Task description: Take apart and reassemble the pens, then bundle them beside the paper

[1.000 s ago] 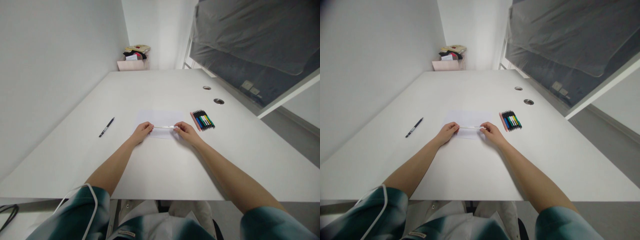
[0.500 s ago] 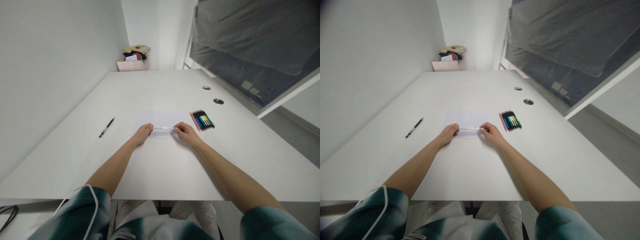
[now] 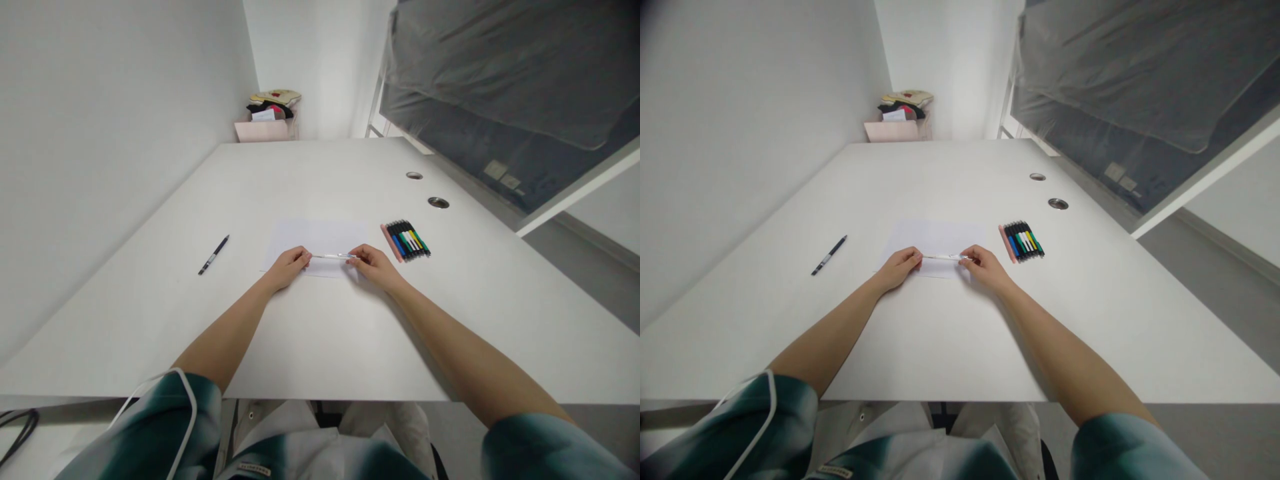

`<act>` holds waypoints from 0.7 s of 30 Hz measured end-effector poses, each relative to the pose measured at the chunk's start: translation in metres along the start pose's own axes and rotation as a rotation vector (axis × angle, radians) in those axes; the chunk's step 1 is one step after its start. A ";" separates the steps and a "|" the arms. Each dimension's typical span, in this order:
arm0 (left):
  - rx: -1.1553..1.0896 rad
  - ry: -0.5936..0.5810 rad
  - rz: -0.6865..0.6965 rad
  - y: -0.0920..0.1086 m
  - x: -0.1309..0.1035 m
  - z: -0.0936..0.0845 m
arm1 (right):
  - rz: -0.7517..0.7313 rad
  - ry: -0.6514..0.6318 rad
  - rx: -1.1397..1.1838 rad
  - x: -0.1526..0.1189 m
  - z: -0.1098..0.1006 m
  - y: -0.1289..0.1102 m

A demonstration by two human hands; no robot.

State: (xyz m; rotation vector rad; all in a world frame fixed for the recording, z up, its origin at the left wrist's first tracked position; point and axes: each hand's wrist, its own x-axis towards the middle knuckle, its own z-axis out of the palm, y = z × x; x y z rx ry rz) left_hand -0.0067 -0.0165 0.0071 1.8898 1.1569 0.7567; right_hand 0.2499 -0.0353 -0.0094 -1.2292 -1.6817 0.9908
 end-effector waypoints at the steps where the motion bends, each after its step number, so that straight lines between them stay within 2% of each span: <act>1: 0.006 -0.002 -0.001 0.001 0.000 0.000 | -0.003 -0.001 -0.002 0.000 0.000 0.000; 10: -0.056 -0.041 -0.030 -0.001 0.001 0.002 | -0.097 0.033 -0.161 -0.002 0.003 0.001; 14: -0.020 -0.028 -0.035 -0.002 0.000 0.004 | -0.209 -0.038 -0.316 -0.004 0.007 -0.007; 17: 0.067 0.073 0.024 -0.002 -0.002 0.007 | -0.269 -0.075 -0.408 -0.004 0.009 -0.011; 19: 0.151 0.185 0.133 -0.001 -0.004 0.009 | -0.277 -0.072 -0.438 -0.004 0.009 -0.011; 21: 0.254 0.247 0.253 0.000 -0.006 0.013 | -0.271 -0.057 -0.451 -0.003 0.008 -0.009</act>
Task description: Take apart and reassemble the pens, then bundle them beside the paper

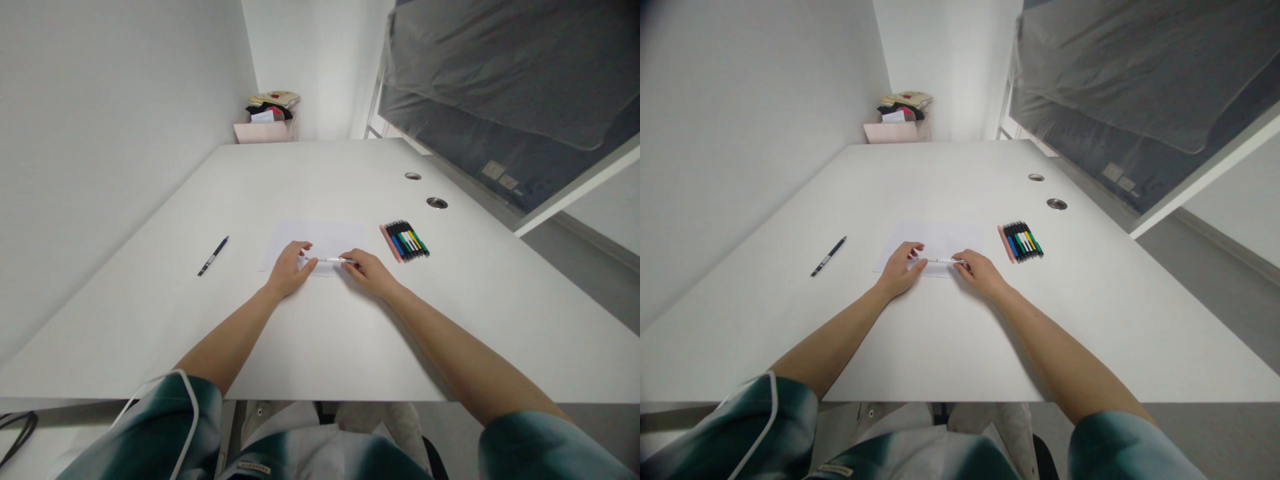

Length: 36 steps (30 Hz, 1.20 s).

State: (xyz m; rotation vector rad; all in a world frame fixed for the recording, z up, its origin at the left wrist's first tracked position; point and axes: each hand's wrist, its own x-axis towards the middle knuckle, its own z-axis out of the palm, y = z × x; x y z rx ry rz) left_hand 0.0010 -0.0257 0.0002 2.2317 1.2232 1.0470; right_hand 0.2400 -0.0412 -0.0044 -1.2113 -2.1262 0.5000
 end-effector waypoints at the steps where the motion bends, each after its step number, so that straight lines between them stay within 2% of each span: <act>1: 0.049 -0.001 0.054 0.002 -0.001 0.001 | 0.005 0.009 -0.004 0.000 0.000 0.001; 5: 0.208 -0.094 0.147 0.007 -0.002 0.006 | 0.016 0.022 -0.015 -0.001 0.001 0.001; 12: 0.240 -0.151 0.109 0.006 -0.002 0.009 | -0.033 0.003 -0.091 0.001 -0.001 -0.006; 18: 0.211 -0.196 0.039 0.009 0.000 0.010 | -0.071 0.004 -0.097 0.000 0.003 -0.002; 22: 0.182 -0.207 0.047 0.011 0.000 0.010 | -0.051 0.001 -0.118 -0.001 0.007 -0.001; 30: 0.219 -0.207 0.071 0.010 0.000 0.010 | -0.158 0.038 -0.159 0.001 0.007 -0.004; 36: 0.216 -0.221 0.061 0.011 0.001 0.011 | -0.120 0.003 -0.231 0.002 0.007 -0.005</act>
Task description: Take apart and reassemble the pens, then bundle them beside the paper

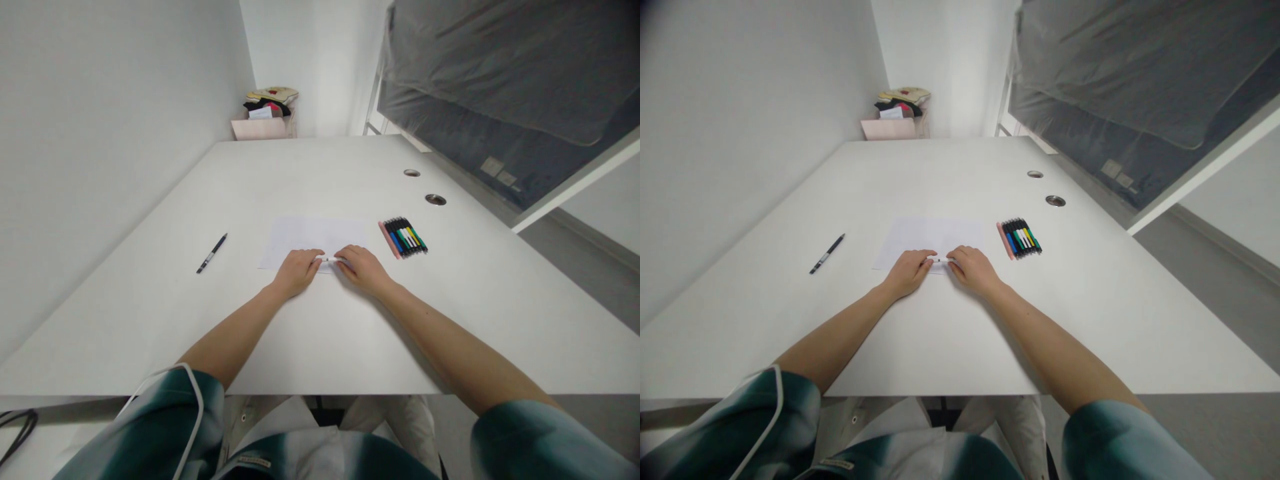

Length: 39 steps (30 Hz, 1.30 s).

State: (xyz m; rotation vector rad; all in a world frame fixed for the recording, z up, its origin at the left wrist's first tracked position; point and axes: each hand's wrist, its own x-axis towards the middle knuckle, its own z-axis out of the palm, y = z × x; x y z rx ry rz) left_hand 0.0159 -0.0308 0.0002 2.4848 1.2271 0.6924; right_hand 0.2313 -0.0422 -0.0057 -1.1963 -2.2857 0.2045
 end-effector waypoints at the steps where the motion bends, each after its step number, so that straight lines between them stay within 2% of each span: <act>1: -0.007 -0.006 0.011 0.000 0.000 0.000 | 0.013 -0.004 -0.005 0.000 0.000 0.000; 7: 0.057 -0.024 0.011 -0.002 0.002 0.000 | 0.059 -0.027 0.017 -0.002 0.000 -0.003; 19: 0.065 0.000 0.054 -0.002 0.001 0.000 | -0.047 0.024 -0.036 0.000 -0.001 -0.002; 27: 0.077 -0.068 0.010 -0.001 0.003 -0.002 | 0.018 -0.040 -0.021 -0.001 0.000 -0.002; 32: 0.035 -0.008 -0.028 -0.001 0.002 0.000 | 0.052 -0.055 0.002 -0.002 0.001 -0.006; 39: 0.019 0.012 -0.047 -0.004 0.001 0.001 | -0.032 -0.010 -0.013 -0.002 0.000 -0.006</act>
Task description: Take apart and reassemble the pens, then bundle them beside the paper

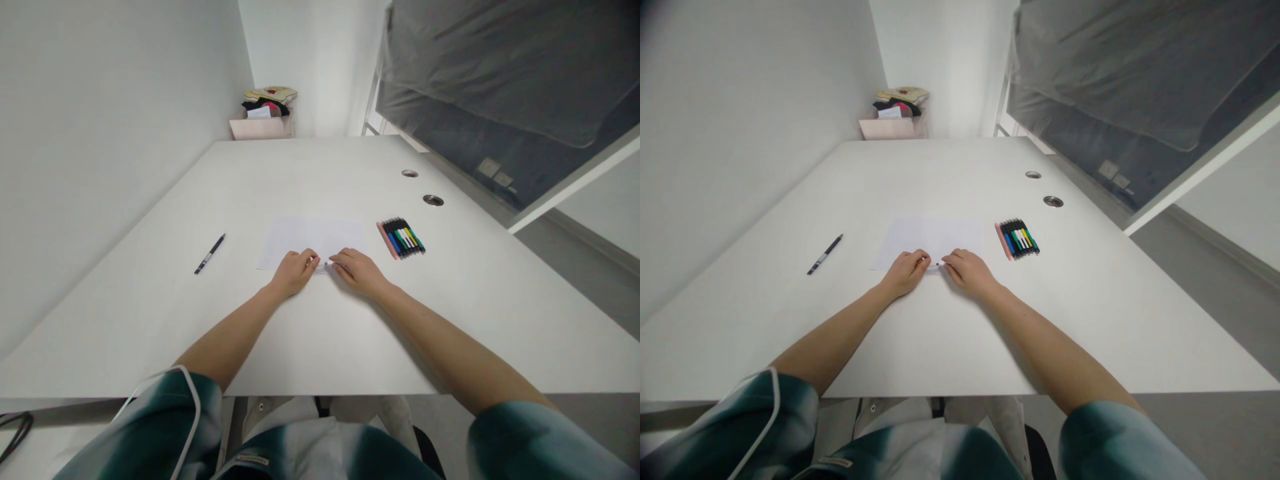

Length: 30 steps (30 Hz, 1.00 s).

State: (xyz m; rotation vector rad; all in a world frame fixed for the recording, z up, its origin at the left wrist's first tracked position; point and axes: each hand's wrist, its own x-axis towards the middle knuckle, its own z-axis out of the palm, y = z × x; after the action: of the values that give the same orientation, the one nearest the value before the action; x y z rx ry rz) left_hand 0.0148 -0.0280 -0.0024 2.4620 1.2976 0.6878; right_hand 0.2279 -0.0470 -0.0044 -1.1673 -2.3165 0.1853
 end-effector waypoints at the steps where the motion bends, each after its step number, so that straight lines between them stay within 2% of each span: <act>1: -0.019 0.016 0.023 0.000 -0.001 0.000 | -0.001 0.009 -0.001 0.000 0.000 0.001; 5: -0.045 0.069 0.129 -0.001 -0.003 -0.001 | 0.023 0.036 0.006 0.001 -0.002 0.003; 8: -0.047 0.078 0.130 -0.002 -0.002 0.000 | 0.042 0.014 -0.009 0.001 -0.003 0.004; 15: -0.094 0.071 0.069 -0.004 -0.002 0.000 | 0.144 -0.002 -0.033 0.000 -0.001 0.007; 20: -0.171 0.112 0.036 -0.004 -0.002 -0.002 | 0.154 0.020 -0.001 0.000 -0.003 0.006; 30: -0.201 0.178 -0.165 -0.008 0.001 -0.004 | 0.240 0.058 -0.006 -0.001 -0.008 0.009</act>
State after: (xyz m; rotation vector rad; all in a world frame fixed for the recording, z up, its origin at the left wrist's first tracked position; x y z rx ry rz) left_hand 0.0072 -0.0227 -0.0029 2.1487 1.4004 0.9609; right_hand 0.2391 -0.0429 -0.0014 -1.4337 -2.1242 0.2282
